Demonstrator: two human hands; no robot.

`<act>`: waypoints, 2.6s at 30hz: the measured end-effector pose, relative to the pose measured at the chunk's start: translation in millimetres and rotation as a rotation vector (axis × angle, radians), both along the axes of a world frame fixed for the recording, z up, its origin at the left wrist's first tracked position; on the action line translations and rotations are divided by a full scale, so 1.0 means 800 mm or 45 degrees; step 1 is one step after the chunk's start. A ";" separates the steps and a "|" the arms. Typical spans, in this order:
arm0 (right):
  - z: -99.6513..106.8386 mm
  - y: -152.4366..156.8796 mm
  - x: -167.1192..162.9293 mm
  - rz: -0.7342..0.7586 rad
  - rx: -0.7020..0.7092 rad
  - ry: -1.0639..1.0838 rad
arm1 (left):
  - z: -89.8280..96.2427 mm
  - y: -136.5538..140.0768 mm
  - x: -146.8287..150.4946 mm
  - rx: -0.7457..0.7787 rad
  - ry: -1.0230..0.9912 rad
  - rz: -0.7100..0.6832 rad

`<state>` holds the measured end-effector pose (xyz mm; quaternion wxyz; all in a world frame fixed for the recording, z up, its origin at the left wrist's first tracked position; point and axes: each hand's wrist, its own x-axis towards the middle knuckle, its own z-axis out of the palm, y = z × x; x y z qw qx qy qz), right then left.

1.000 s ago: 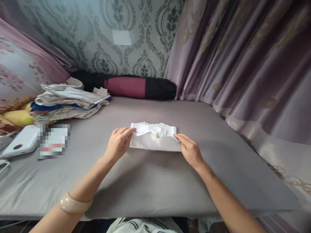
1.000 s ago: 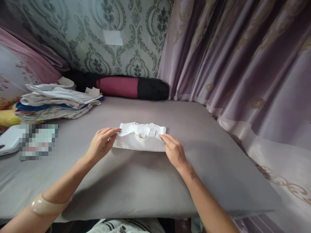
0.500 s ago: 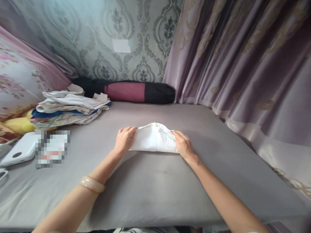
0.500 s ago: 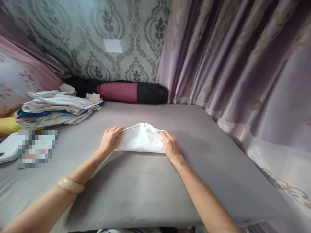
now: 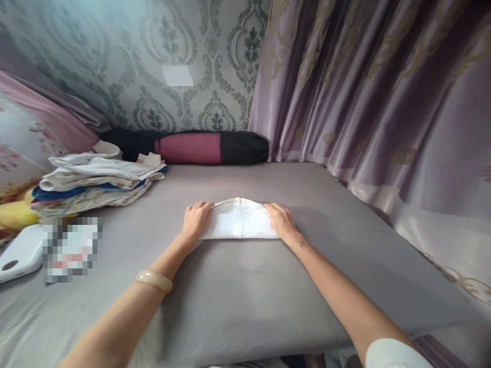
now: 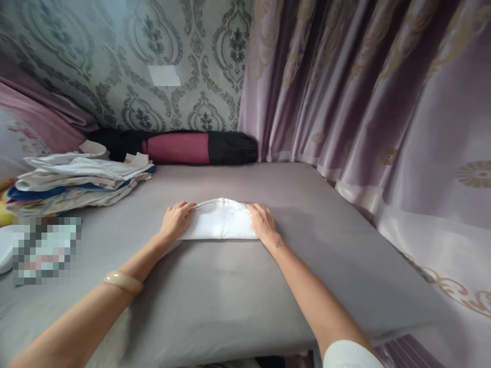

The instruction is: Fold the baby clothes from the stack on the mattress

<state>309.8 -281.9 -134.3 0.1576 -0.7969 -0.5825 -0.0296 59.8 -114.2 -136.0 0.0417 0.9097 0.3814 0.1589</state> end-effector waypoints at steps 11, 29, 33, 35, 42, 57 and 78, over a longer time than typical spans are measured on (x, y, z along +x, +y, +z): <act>-0.007 0.012 0.015 -0.122 0.029 0.054 | -0.007 0.019 0.008 0.009 0.010 0.058; -0.045 0.033 0.057 -0.375 0.203 0.371 | -0.037 0.051 0.005 -0.331 -0.432 0.378; -0.053 0.037 0.064 -0.368 0.220 0.376 | -0.041 0.049 0.008 -0.313 -0.490 0.404; -0.055 0.038 0.065 -0.377 0.212 0.376 | -0.044 0.048 0.010 -0.279 -0.499 0.411; -0.055 0.039 0.062 -0.386 0.233 0.370 | -0.050 0.045 0.007 -0.141 -0.478 0.424; -0.015 0.030 0.005 -0.159 0.317 0.227 | -0.008 -0.006 0.029 -0.054 -0.309 0.121; -0.020 0.044 -0.080 0.236 -0.070 0.075 | -0.022 -0.057 0.079 -0.204 0.100 -0.125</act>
